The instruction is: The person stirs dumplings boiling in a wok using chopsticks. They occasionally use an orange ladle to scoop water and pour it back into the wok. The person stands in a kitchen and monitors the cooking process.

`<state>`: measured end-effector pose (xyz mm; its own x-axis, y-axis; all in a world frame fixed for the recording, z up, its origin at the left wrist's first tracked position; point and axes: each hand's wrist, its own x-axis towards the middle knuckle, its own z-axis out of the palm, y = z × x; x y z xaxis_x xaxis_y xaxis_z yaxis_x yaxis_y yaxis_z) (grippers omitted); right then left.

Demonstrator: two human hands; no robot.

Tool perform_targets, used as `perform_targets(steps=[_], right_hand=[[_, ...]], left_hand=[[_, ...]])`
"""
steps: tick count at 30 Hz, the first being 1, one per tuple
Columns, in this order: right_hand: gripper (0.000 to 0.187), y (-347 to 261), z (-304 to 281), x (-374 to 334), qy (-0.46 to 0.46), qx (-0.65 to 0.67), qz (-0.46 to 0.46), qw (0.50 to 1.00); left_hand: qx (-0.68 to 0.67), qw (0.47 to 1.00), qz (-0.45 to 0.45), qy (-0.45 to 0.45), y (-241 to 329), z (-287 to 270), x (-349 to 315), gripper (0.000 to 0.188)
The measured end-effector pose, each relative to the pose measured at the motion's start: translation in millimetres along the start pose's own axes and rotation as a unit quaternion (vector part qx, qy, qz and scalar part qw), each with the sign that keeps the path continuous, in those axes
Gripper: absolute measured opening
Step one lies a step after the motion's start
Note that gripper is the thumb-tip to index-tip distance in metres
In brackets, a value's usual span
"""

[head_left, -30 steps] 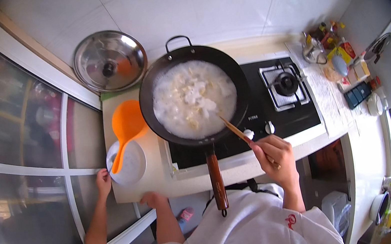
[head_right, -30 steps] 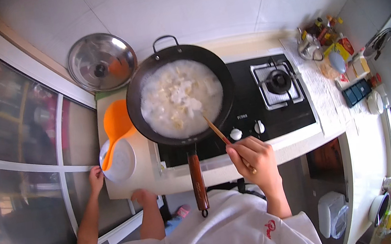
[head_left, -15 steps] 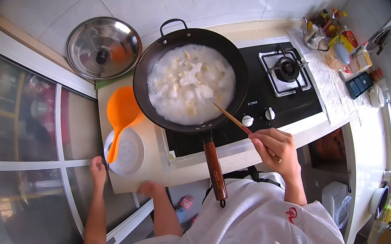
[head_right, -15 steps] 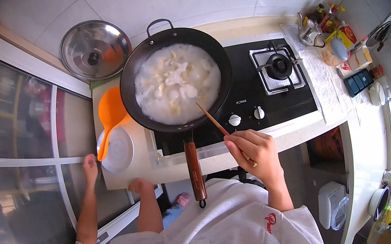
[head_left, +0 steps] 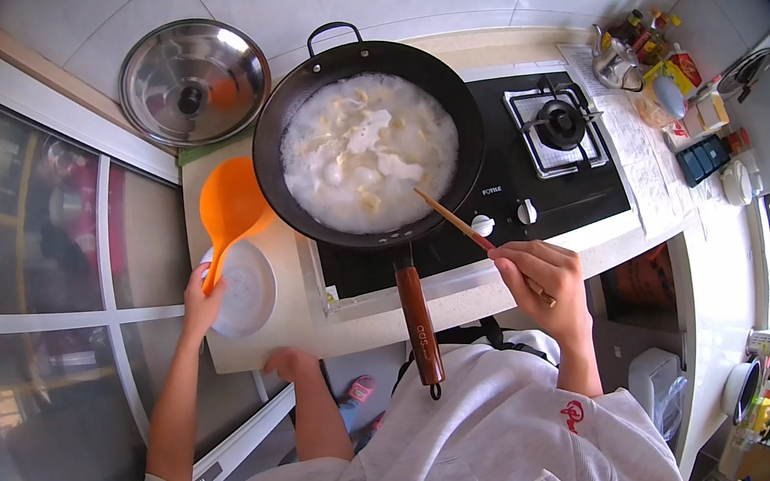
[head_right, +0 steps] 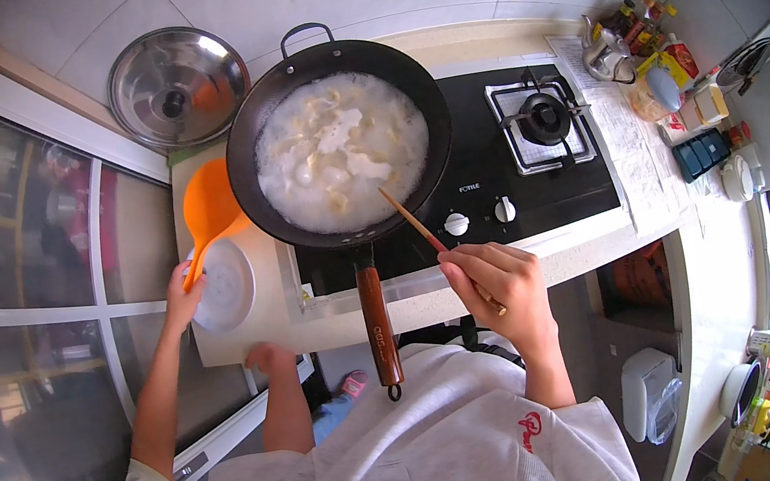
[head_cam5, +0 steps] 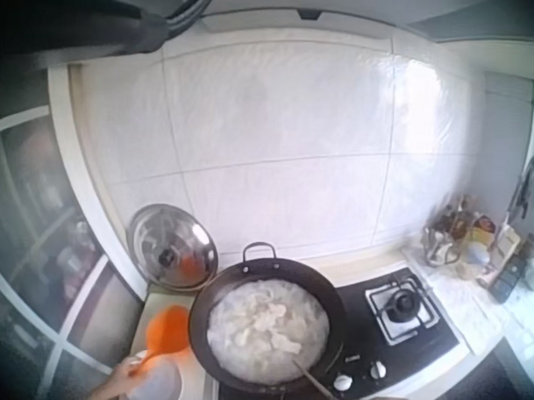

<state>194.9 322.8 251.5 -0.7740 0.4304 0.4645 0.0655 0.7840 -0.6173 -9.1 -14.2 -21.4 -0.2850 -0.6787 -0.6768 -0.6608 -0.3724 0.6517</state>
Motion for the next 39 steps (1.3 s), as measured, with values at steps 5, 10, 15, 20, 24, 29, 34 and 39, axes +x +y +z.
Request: perform_targets(steps=[5, 10, 15, 20, 24, 29, 34, 39], right_hand=[[0.005, -2, 2, 0, 0.002, -0.003, -0.008, 1.0], [0.005, -3, 4, -1, 0.001, -0.006, -0.007, 1.0], [0.006, -4, 5, -4, 0.001, -0.002, -0.005, 1.0], [0.007, -3, 5, -6, -0.003, -0.008, -0.006, 1.0], [0.007, -1, 6, -8, -0.001, -0.004, -0.01, 1.0], [0.008, -1, 6, -9, -0.004, 0.002, -0.005, 1.0], [0.008, -1, 7, -7, -0.005, 0.005, -0.004, 1.0], [0.008, -2, 8, -6, -0.007, 0.001, -0.003, 1.0]], left_hand=[[0.006, 1.0, -0.01, 0.003, -4, -1, -1, 0.073], [0.006, 1.0, -0.007, 0.005, 1, 1, -2, 0.073], [0.003, 1.0, -0.012, 0.011, -2, -3, -4, 0.073], [0.004, 1.0, -0.011, 0.011, -4, -3, -8, 0.073], [0.011, 1.0, -0.01, 0.007, -1, 0, -12, 0.073], [0.021, 1.0, -0.014, 0.01, -1, 0, -14, 0.073], [0.057, 0.998, 0.008, 0.006, -5, -3, -2, 0.077], [0.243, 0.966, 0.09, 0.001, -15, -2, 27, 0.09]])
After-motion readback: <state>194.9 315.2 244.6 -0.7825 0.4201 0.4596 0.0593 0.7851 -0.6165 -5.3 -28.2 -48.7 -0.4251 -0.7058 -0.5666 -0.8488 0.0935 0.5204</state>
